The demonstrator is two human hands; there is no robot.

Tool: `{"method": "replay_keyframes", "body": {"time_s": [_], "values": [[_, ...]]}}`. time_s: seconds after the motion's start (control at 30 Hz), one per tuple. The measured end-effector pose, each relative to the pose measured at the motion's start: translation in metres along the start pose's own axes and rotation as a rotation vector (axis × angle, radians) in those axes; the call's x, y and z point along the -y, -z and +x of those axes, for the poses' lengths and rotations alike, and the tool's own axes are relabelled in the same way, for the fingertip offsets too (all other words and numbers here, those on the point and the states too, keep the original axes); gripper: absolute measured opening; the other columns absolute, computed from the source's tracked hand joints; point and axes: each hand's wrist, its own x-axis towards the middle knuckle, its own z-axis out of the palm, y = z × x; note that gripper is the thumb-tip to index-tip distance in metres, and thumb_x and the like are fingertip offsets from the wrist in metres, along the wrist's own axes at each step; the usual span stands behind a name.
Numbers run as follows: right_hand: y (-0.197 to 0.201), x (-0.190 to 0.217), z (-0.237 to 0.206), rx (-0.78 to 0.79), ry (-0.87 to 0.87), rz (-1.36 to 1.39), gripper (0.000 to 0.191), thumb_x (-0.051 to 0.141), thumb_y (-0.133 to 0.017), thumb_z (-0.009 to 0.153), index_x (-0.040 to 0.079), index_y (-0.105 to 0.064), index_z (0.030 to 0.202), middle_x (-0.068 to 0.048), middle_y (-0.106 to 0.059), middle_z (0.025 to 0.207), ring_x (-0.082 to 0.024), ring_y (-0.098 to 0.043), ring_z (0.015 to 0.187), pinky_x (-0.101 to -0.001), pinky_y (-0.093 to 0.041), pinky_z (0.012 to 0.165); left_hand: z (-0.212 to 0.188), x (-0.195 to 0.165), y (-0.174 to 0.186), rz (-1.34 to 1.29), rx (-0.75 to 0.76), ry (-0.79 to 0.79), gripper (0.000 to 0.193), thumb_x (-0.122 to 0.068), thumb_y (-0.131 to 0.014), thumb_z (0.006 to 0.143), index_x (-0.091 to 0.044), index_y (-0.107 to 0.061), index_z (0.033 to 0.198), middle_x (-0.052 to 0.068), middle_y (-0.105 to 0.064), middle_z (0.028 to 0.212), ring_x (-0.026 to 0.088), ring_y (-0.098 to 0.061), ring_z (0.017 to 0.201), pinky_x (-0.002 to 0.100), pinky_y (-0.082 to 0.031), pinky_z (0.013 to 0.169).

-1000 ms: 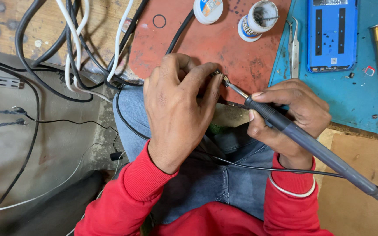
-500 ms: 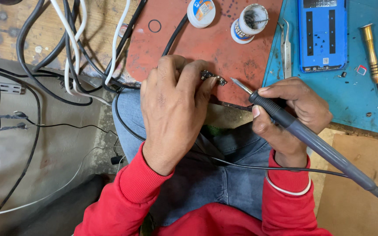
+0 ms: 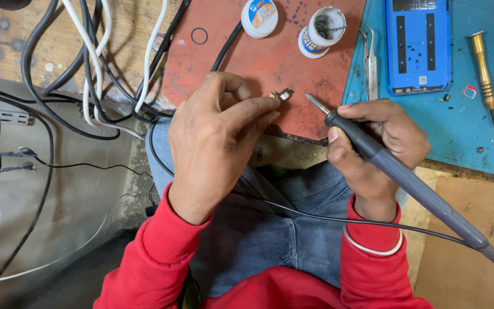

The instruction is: The person solders a small circuit board at a workbench, holding the board with one hand while applying a soldering iron. They open a plastic compartment box, pick a small component from it, position it on the board, and continue soldering, later using a small screwdriver on the board.

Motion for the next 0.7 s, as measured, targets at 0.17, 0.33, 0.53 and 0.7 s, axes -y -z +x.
{"method": "replay_keyframes", "body": {"time_s": [0.17,0.33,0.53,0.7], "values": [[-0.002,0.001,0.004,0.067,0.035,0.078,0.025,0.008,-0.081,0.098,-0.004,-0.067,0.115,-0.009,-0.066,0.098,-0.012,-0.071,0.082,-0.0222,-0.058,0.074,0.000,0.001,0.006,-0.038,0.038,0.021,0.019,-0.015,-0.080,0.094,-0.014,-0.077,0.113,0.005,-0.061,0.108,0.024,-0.065,0.089,0.038,-0.051,0.076],[-0.002,0.001,0.005,0.061,0.070,-0.029,0.022,0.002,-0.079,0.096,-0.004,-0.068,0.113,-0.011,-0.068,0.099,-0.012,-0.071,0.082,-0.0225,-0.058,0.074,0.000,-0.003,-0.001,-0.025,-0.006,0.071,0.021,-0.020,-0.082,0.096,-0.010,-0.075,0.113,0.007,-0.061,0.106,0.025,-0.065,0.089,0.039,-0.050,0.076],[-0.004,0.006,0.005,0.047,0.074,-0.043,0.020,0.002,-0.081,0.097,-0.002,-0.068,0.112,-0.011,-0.069,0.101,-0.012,-0.071,0.085,-0.0214,-0.056,0.072,0.000,-0.004,-0.003,-0.020,-0.008,0.074,0.021,-0.021,-0.083,0.094,-0.009,-0.075,0.110,0.008,-0.061,0.105,0.026,-0.065,0.088,0.040,-0.050,0.075],[-0.007,0.013,0.011,0.080,0.138,-0.140,0.024,0.000,-0.082,0.090,-0.001,-0.069,0.110,-0.010,-0.071,0.097,-0.013,-0.069,0.084,-0.0233,-0.054,0.074,0.001,-0.006,-0.004,-0.007,-0.019,0.079,0.021,-0.021,-0.083,0.094,-0.009,-0.075,0.110,0.010,-0.061,0.108,0.027,-0.064,0.089,0.040,-0.050,0.076]]}}
